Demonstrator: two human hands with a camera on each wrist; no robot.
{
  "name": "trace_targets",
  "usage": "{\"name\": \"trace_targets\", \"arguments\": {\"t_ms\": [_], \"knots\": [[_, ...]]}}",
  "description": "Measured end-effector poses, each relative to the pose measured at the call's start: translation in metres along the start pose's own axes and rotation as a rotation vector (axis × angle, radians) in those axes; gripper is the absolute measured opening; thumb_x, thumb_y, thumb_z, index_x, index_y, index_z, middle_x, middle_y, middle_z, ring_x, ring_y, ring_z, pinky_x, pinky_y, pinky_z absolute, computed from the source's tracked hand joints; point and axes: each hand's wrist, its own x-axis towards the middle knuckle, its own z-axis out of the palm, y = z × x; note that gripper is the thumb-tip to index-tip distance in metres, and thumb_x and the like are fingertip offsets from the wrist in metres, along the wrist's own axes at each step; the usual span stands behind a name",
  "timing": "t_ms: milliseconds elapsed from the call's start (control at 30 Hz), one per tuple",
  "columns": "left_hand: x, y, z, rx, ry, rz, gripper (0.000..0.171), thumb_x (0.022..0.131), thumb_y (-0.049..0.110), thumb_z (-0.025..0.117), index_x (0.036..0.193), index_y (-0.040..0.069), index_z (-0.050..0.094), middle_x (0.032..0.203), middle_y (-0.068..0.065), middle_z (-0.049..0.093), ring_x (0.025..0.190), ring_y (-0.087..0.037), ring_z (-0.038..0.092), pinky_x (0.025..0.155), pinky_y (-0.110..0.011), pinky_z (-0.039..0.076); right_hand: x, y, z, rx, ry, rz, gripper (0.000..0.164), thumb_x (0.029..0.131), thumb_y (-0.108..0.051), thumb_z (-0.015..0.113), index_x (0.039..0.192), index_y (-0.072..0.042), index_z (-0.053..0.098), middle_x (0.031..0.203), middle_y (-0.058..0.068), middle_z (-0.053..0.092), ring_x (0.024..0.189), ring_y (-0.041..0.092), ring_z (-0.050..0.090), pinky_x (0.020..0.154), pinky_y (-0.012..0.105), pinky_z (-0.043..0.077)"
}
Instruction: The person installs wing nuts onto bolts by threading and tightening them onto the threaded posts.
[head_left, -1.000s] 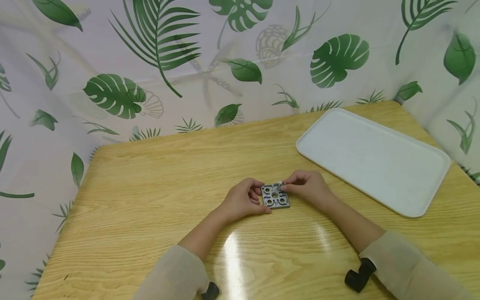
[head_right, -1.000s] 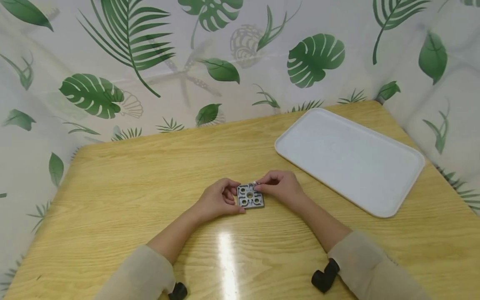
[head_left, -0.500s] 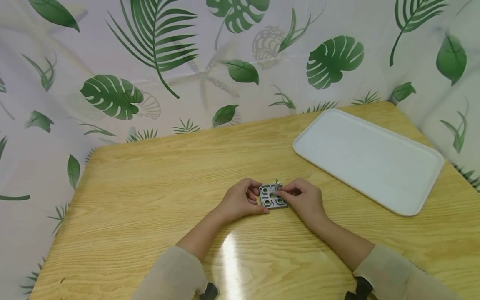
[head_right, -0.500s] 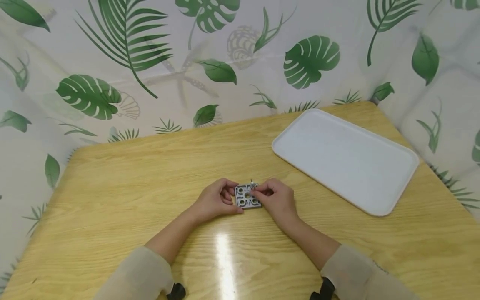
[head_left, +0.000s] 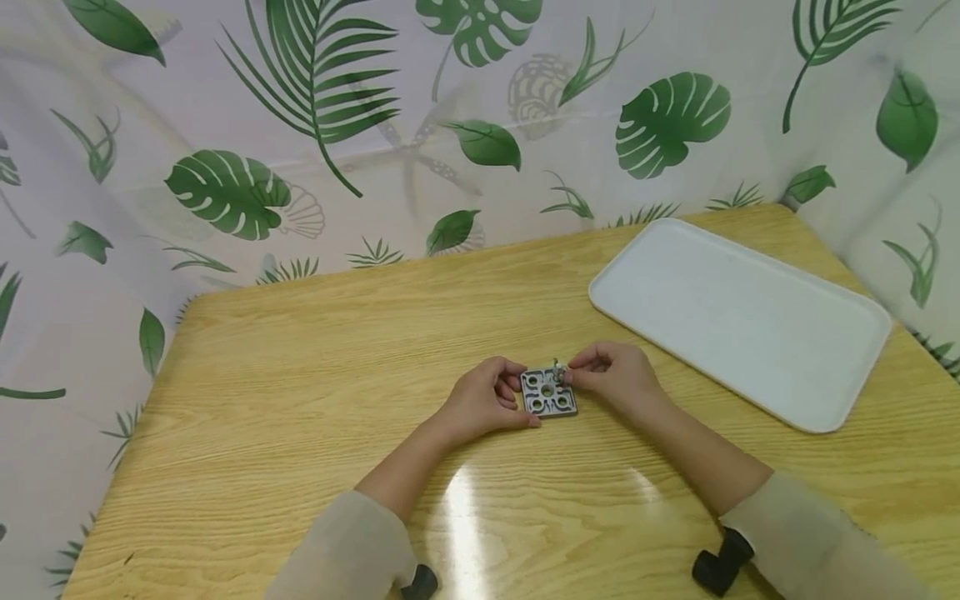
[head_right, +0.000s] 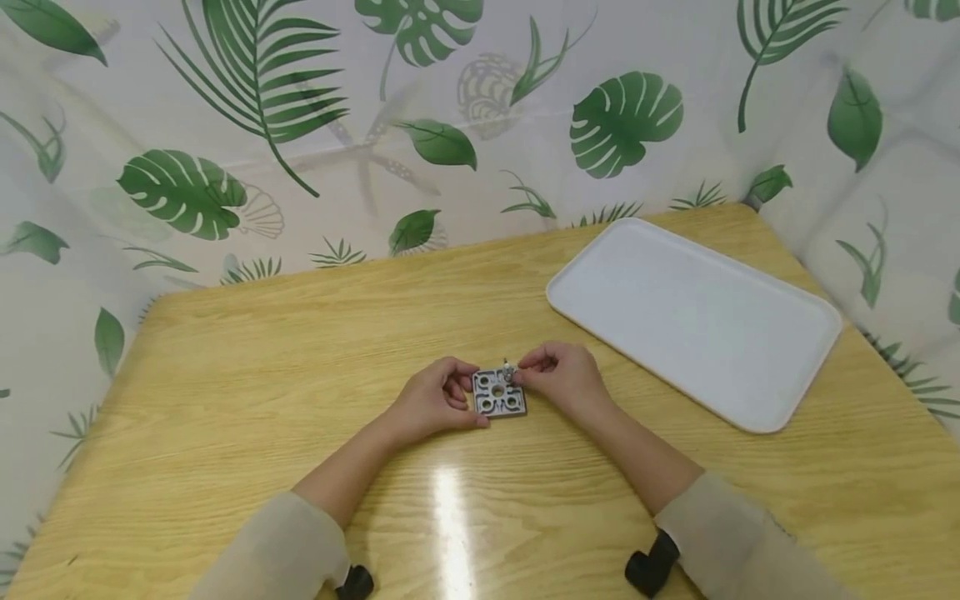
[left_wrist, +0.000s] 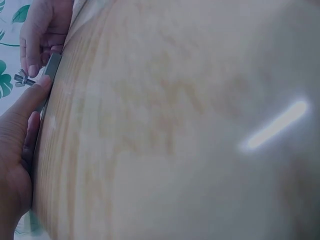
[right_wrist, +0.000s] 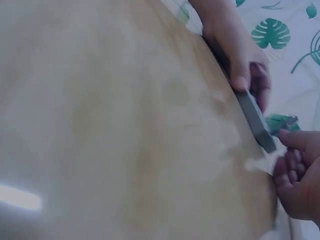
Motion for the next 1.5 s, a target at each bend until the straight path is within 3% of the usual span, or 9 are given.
{"name": "trace_targets", "arguments": {"t_ms": [167, 333, 600, 733, 967, 1100, 1233, 1333, 1500], "knots": [[0.001, 0.000, 0.000, 0.002, 0.004, -0.008, 0.065, 0.067, 0.024, 0.087, 0.122, 0.009, 0.056, 0.098, 0.001, 0.056, 0.080, -0.010, 0.057, 0.071, -0.020, 0.054, 0.023, 0.001, -0.018, 0.025, -0.266, 0.036, 0.037, 0.082, -0.011, 0.074, 0.112, 0.006, 0.062, 0.098, 0.012, 0.068, 0.081, 0.010, 0.064, 0.071, 0.020, 0.053], [0.001, 0.000, 0.000, 0.003, 0.001, -0.014, 0.066, 0.066, 0.024, 0.087, 0.123, 0.009, 0.056, 0.098, 0.001, 0.056, 0.080, -0.010, 0.057, 0.070, -0.020, 0.053, 0.046, 0.000, -0.033, -0.054, -0.499, -0.039, 0.035, 0.080, -0.006, 0.074, 0.113, 0.002, 0.065, 0.097, 0.009, 0.069, 0.088, 0.015, 0.064, 0.075, 0.022, 0.053], [0.001, -0.001, 0.000, 0.015, 0.005, -0.003, 0.065, 0.066, 0.024, 0.088, 0.121, 0.009, 0.056, 0.097, 0.001, 0.057, 0.079, -0.010, 0.057, 0.070, -0.020, 0.054, 0.072, -0.009, -0.040, -0.017, -0.778, -0.084, 0.045, 0.079, -0.005, 0.075, 0.121, 0.004, 0.061, 0.090, 0.005, 0.064, 0.079, 0.012, 0.059, 0.072, 0.023, 0.051], [0.001, 0.000, -0.001, 0.013, 0.002, -0.004, 0.065, 0.066, 0.024, 0.087, 0.121, 0.009, 0.056, 0.098, 0.001, 0.057, 0.079, -0.010, 0.058, 0.070, -0.020, 0.054, 0.074, -0.013, -0.035, 0.039, -0.842, -0.072, 0.043, 0.079, -0.005, 0.075, 0.119, 0.007, 0.061, 0.083, 0.003, 0.064, 0.072, 0.010, 0.056, 0.066, 0.021, 0.049], [0.002, 0.000, -0.001, 0.018, -0.005, -0.011, 0.065, 0.067, 0.025, 0.087, 0.121, 0.009, 0.056, 0.098, 0.001, 0.057, 0.080, -0.009, 0.058, 0.070, -0.019, 0.054, 0.072, -0.011, -0.029, 0.012, -0.798, -0.075, 0.032, 0.078, -0.010, 0.077, 0.105, 0.004, 0.070, 0.094, 0.007, 0.071, 0.080, 0.010, 0.062, 0.071, 0.022, 0.053], [0.001, 0.000, 0.000, 0.013, -0.004, -0.015, 0.064, 0.066, 0.024, 0.087, 0.121, 0.009, 0.057, 0.098, 0.001, 0.057, 0.079, -0.009, 0.058, 0.069, -0.020, 0.054, 0.066, -0.005, -0.028, -0.036, -0.721, -0.137, 0.027, 0.081, -0.013, 0.074, 0.103, 0.002, 0.071, 0.101, 0.012, 0.071, 0.082, 0.008, 0.064, 0.070, 0.021, 0.053], [0.001, 0.000, 0.000, 0.007, -0.002, -0.006, 0.064, 0.066, 0.023, 0.087, 0.121, 0.009, 0.057, 0.097, 0.000, 0.057, 0.078, -0.009, 0.057, 0.069, -0.020, 0.054, 0.054, 0.003, -0.025, 0.003, -0.577, -0.151, 0.023, 0.081, -0.009, 0.073, 0.099, 0.006, 0.071, 0.097, 0.013, 0.071, 0.078, 0.005, 0.063, 0.067, 0.020, 0.053], [0.001, 0.001, 0.000, 0.006, -0.002, 0.000, 0.065, 0.066, 0.023, 0.087, 0.121, 0.008, 0.056, 0.098, 0.000, 0.057, 0.078, -0.009, 0.057, 0.069, -0.020, 0.054, 0.043, 0.008, -0.019, 0.085, -0.434, -0.082, 0.023, 0.079, -0.007, 0.075, 0.095, 0.008, 0.070, 0.088, 0.009, 0.072, 0.073, 0.005, 0.063, 0.065, 0.020, 0.053], [0.000, 0.001, 0.000, 0.008, 0.001, 0.004, 0.064, 0.066, 0.023, 0.087, 0.121, 0.009, 0.056, 0.098, 0.001, 0.057, 0.079, -0.010, 0.057, 0.069, -0.020, 0.054, 0.023, 0.015, -0.007, 0.121, -0.199, -0.060, 0.022, 0.077, -0.016, 0.079, 0.089, 0.002, 0.071, 0.085, 0.004, 0.072, 0.075, 0.006, 0.064, 0.068, 0.019, 0.053]]}}
